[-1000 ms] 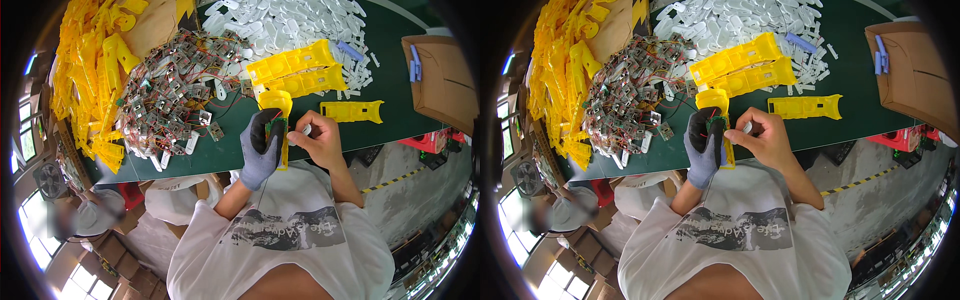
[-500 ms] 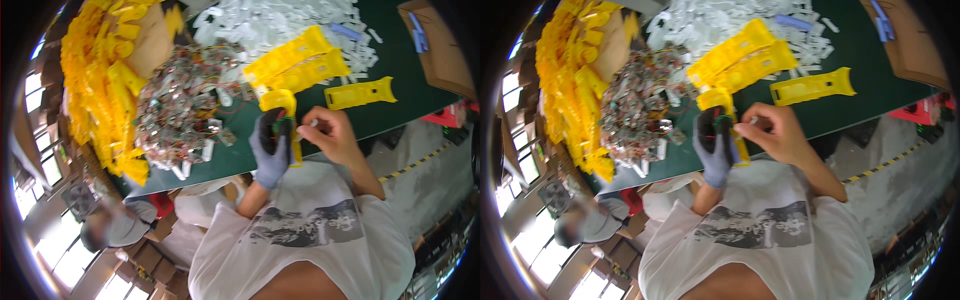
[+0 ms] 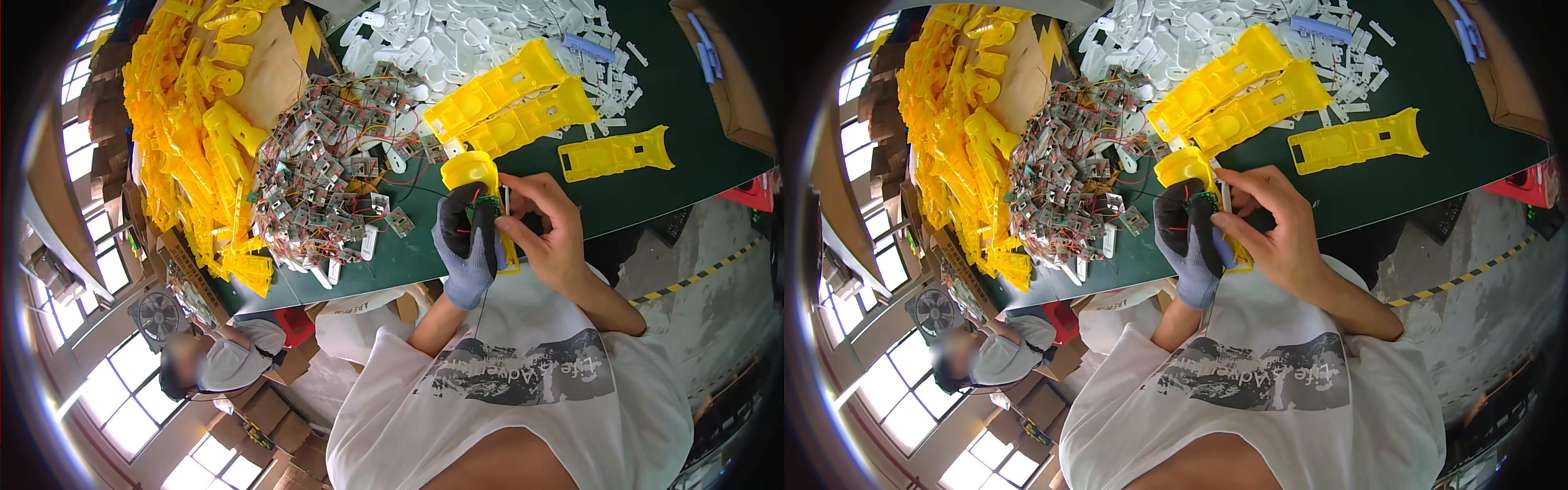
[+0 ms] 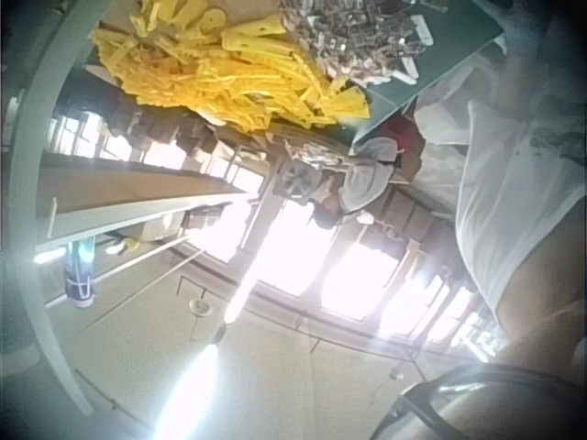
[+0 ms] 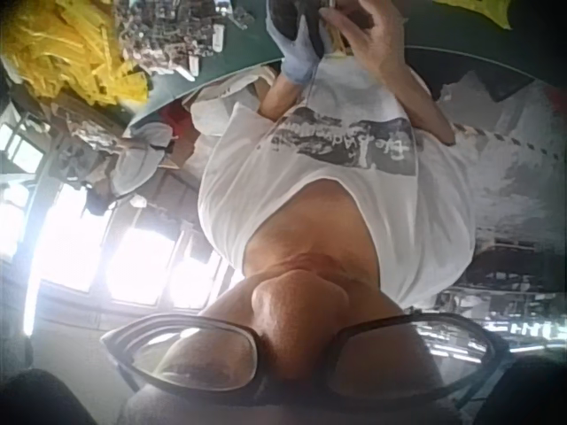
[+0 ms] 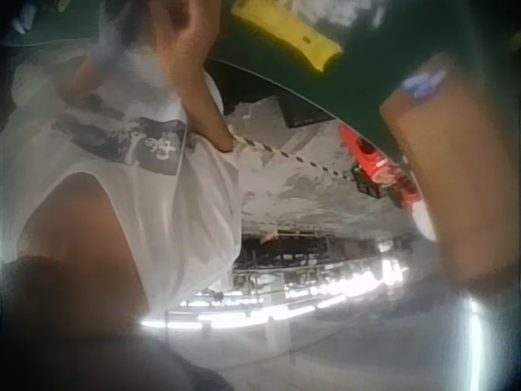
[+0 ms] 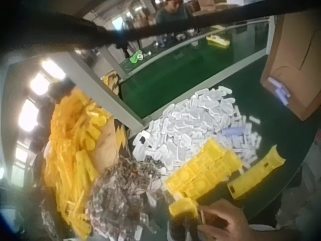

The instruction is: Assembling components into yellow plastic housings, including circuit boards and batteries on a factory production line.

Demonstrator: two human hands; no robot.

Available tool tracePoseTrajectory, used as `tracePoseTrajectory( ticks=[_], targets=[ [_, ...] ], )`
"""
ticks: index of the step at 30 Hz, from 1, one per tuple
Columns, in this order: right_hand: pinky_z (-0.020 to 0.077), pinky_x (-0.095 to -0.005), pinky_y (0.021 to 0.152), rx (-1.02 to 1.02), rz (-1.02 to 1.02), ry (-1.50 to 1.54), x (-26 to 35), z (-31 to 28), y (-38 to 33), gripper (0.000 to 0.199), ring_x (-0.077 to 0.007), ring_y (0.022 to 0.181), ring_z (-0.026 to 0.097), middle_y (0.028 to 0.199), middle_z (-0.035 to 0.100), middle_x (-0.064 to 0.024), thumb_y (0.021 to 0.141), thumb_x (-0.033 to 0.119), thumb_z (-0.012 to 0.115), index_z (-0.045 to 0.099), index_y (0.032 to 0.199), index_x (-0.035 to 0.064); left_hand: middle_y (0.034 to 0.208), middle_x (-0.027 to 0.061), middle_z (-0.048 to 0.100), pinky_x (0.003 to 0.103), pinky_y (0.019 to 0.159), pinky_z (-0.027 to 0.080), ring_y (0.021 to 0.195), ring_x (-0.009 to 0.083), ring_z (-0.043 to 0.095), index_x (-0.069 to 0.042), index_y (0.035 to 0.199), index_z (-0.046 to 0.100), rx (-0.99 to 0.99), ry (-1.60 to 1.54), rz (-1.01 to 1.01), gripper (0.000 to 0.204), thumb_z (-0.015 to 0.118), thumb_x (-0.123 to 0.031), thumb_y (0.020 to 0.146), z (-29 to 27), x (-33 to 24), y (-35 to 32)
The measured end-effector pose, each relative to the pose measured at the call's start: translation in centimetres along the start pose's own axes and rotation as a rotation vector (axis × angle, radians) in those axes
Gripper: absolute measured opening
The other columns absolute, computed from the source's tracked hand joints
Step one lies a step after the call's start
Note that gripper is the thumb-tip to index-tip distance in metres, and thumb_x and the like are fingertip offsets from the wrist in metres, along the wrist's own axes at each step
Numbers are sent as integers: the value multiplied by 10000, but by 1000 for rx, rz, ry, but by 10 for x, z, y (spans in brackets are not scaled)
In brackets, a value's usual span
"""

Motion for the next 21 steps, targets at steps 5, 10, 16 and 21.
tracePoseTrajectory(
  ticks=[5,10,16,21],
  targets=[
    [506,-298,749,-56,-52,-63,3,5,-4,474,-205,859,626,1061,640,-140,801,1,715,579,1255,-18,1060,114,590,302,878,458,968,159,573,43,1146,544,-10,-32,-5,246,532,20,902,3,0,1],
    [508,-347,762,9,-285,-211,5,1,-1,472,-293,888,621,1040,663,-163,790,-24,700,570,1242,-52,1067,126,585,307,869,458,976,177,574,42,1144,539,20,41,54,238,533,-10,912,2,3,1],
    [513,-341,747,-6,-371,-247,0,3,0,431,-288,857,628,1102,662,-175,804,-42,670,584,1226,-50,1084,148,552,311,851,460,967,196,565,38,1165,522,99,136,153,257,509,-7,912,-2,4,1],
    [531,-336,772,-46,-221,-184,1,5,-6,402,-295,880,663,1139,653,-194,829,-47,643,582,1227,-54,1090,149,540,312,854,457,976,197,558,37,1175,508,96,194,187,268,505,6,909,4,0,1]
  ],
)
Point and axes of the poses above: each hand's wrist, its own y-axis towards the middle knuckle, its own z-axis out of the palm, x = y × z, the point moved 2 cm from there along y, towards the middle knuckle
